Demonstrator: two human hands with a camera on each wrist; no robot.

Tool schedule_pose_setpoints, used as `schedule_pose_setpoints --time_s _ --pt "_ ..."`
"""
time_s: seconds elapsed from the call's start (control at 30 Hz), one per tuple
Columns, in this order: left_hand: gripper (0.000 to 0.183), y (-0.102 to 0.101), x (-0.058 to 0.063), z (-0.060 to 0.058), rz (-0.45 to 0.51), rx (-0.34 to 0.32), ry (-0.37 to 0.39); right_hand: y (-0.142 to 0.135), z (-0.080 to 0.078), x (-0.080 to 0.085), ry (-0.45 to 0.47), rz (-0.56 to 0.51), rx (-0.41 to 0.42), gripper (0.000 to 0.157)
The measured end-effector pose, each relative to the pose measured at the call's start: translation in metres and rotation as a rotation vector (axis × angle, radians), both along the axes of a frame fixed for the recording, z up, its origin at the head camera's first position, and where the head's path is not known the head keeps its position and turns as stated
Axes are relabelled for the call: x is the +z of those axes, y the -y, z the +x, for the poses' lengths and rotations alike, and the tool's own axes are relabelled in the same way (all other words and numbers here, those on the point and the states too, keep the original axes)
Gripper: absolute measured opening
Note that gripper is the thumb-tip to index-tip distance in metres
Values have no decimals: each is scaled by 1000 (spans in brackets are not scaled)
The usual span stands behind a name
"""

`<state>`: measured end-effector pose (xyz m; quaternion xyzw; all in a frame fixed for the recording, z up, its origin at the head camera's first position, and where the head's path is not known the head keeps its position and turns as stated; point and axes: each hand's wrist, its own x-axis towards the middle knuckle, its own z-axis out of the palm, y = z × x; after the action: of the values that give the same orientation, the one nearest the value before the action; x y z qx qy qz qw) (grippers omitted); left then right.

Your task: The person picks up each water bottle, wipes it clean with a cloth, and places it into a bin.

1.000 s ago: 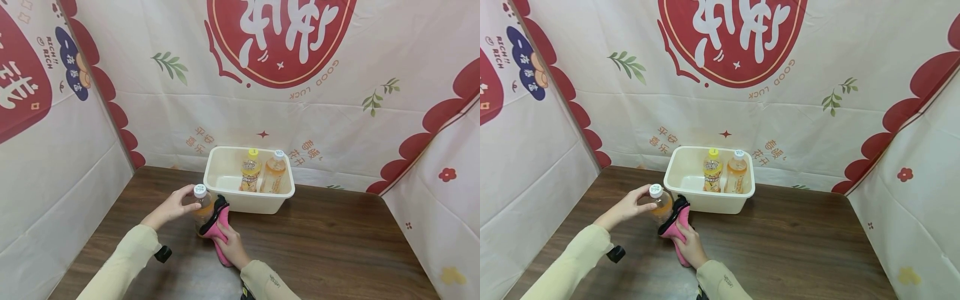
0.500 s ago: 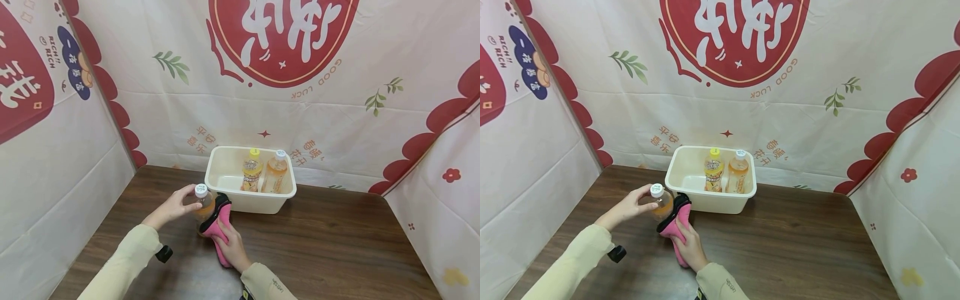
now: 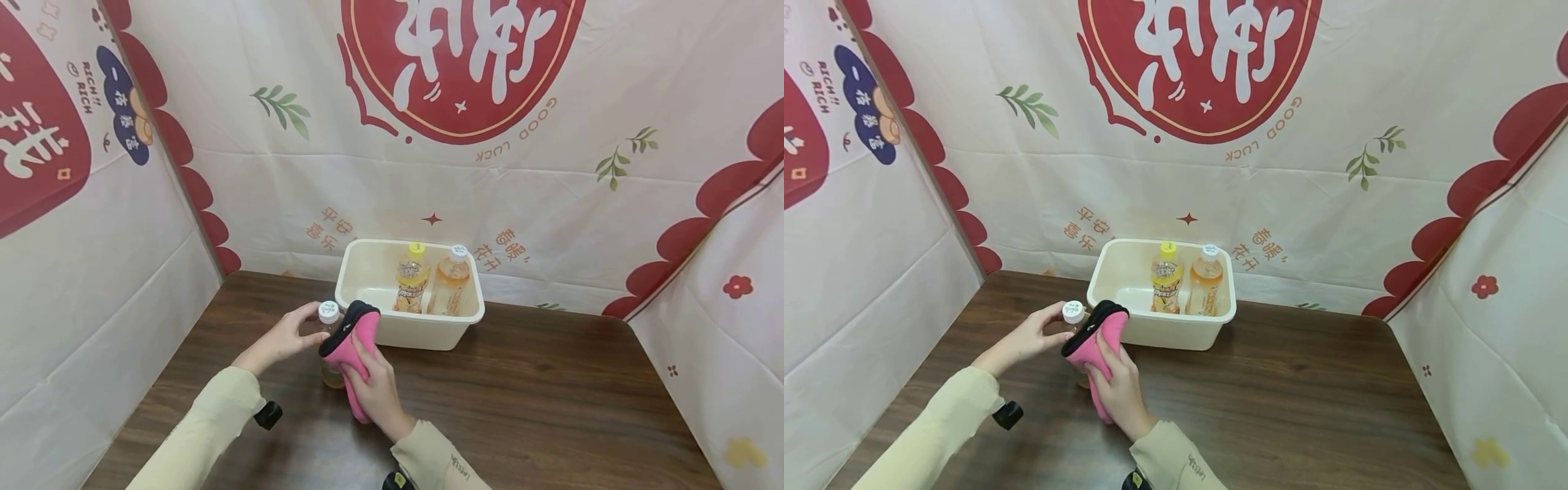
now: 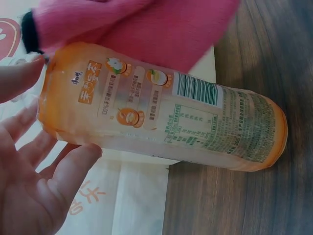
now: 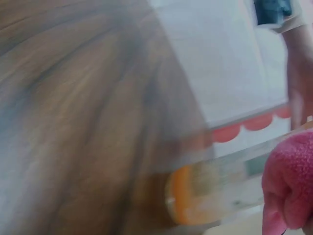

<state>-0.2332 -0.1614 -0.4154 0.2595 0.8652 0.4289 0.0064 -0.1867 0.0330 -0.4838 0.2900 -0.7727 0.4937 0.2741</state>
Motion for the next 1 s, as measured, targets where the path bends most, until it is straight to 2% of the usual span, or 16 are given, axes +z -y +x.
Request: schedule_pose_setpoints --time_s 0.17,0.23,0.4,0.57,0.63,0.8,0.9,1.0 --pt "39 0 -3 -1 38 -27 -49 1 -9 22 32 13 44 48" --pt "40 1 -4 -2 46 -30 -53 1 -12 26 48 10 62 49" --pt "38 1 -3 -1 46 -22 -43 4 -14 16 41 -6 42 51" --pt "39 0 -2 1 24 -9 -19 5 0 17 57 -66 -9 48" --pt "41 0 -2 2 19 -7 -2 5 1 9 64 -79 -23 47" --pt "41 -1 -1 1 21 -3 28 2 -12 -37 7 -59 -46 48" --pt "41 -1 -1 1 18 4 38 -2 -11 -52 5 -15 -31 48" --pt "43 -1 0 1 10 6 53 -8 -7 -63 46 29 -15 45"
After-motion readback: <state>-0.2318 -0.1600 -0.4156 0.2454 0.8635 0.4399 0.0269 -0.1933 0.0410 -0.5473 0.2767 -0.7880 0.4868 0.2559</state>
